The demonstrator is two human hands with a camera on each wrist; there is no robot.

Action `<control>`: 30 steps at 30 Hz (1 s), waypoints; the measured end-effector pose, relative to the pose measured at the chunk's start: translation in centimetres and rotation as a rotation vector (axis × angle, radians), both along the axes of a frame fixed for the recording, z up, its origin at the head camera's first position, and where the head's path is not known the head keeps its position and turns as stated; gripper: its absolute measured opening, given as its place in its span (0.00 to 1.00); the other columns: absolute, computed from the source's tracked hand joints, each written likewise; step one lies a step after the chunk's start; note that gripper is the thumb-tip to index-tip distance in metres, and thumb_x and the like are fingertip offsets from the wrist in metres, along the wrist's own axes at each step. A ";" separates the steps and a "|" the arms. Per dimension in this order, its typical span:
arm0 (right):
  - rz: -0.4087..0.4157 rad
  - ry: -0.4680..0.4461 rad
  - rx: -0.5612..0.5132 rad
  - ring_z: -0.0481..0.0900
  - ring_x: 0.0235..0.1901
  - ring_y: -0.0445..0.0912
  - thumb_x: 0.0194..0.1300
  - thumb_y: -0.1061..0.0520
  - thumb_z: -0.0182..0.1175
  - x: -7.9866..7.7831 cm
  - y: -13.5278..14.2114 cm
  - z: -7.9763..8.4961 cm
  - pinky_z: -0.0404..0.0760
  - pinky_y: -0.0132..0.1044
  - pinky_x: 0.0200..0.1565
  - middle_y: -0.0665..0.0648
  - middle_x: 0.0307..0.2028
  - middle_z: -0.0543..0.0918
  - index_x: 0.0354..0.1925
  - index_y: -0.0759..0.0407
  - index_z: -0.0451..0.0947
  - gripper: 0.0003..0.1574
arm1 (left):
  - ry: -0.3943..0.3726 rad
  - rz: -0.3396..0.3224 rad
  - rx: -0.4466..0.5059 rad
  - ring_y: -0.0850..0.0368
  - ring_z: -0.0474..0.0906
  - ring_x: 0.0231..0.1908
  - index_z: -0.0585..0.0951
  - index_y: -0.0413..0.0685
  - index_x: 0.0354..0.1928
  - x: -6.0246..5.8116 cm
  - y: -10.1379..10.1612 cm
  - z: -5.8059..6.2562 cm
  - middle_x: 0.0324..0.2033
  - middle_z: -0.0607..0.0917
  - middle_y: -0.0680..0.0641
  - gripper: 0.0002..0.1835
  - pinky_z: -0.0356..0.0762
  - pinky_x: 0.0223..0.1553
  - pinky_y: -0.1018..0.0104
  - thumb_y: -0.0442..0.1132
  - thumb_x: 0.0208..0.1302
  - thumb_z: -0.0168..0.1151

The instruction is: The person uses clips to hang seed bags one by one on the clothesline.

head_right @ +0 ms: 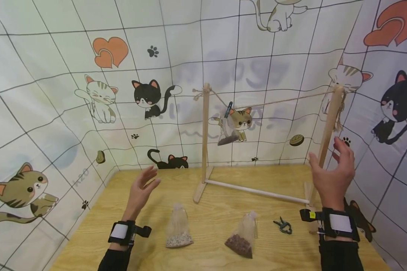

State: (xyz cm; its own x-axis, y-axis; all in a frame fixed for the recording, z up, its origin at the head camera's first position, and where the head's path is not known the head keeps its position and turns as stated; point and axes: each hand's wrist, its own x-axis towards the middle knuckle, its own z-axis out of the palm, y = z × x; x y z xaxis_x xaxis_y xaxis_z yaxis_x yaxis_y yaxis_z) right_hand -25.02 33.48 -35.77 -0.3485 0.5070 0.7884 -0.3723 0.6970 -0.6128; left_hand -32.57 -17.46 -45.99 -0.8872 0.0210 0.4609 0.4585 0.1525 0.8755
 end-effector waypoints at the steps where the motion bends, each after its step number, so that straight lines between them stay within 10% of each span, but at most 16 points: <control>1: -0.004 -0.013 -0.011 0.71 0.61 0.41 0.56 0.67 0.68 -0.1 0.1 -0.3 0.70 0.29 0.62 0.58 0.62 0.74 0.68 0.57 0.71 0.41 | -0.003 0.005 -0.003 0.45 0.69 0.64 0.68 0.45 0.71 0.1 -0.2 -0.1 0.63 0.74 0.43 0.33 0.68 0.64 0.51 0.42 0.65 0.66; 12: -0.016 -0.071 -0.058 0.78 0.52 0.37 0.63 0.67 0.62 -1.2 1.3 -1.8 0.76 0.25 0.53 0.58 0.56 0.81 0.65 0.53 0.76 0.32 | -0.046 0.067 -0.053 0.37 0.66 0.64 0.66 0.35 0.71 3.0 -2.3 1.4 0.64 0.71 0.32 0.33 0.70 0.63 0.57 0.36 0.66 0.64; 17: -0.021 -0.063 -0.023 0.78 0.50 0.35 0.64 0.67 0.61 -1.7 1.9 -2.2 0.77 0.23 0.51 0.60 0.53 0.82 0.64 0.54 0.78 0.30 | -0.031 0.125 -0.039 0.39 0.67 0.63 0.68 0.38 0.70 2.5 -4.6 -0.1 0.63 0.73 0.35 0.33 0.68 0.63 0.49 0.37 0.66 0.65; 30: 0.021 -0.138 0.006 0.76 0.51 0.33 0.66 0.60 0.63 -3.4 5.6 -4.4 0.77 0.24 0.51 0.51 0.54 0.82 0.64 0.44 0.76 0.29 | -0.102 0.274 -0.238 0.51 0.70 0.61 0.71 0.48 0.70 4.2 -9.8 -2.3 0.62 0.76 0.44 0.31 0.75 0.54 0.71 0.48 0.67 0.64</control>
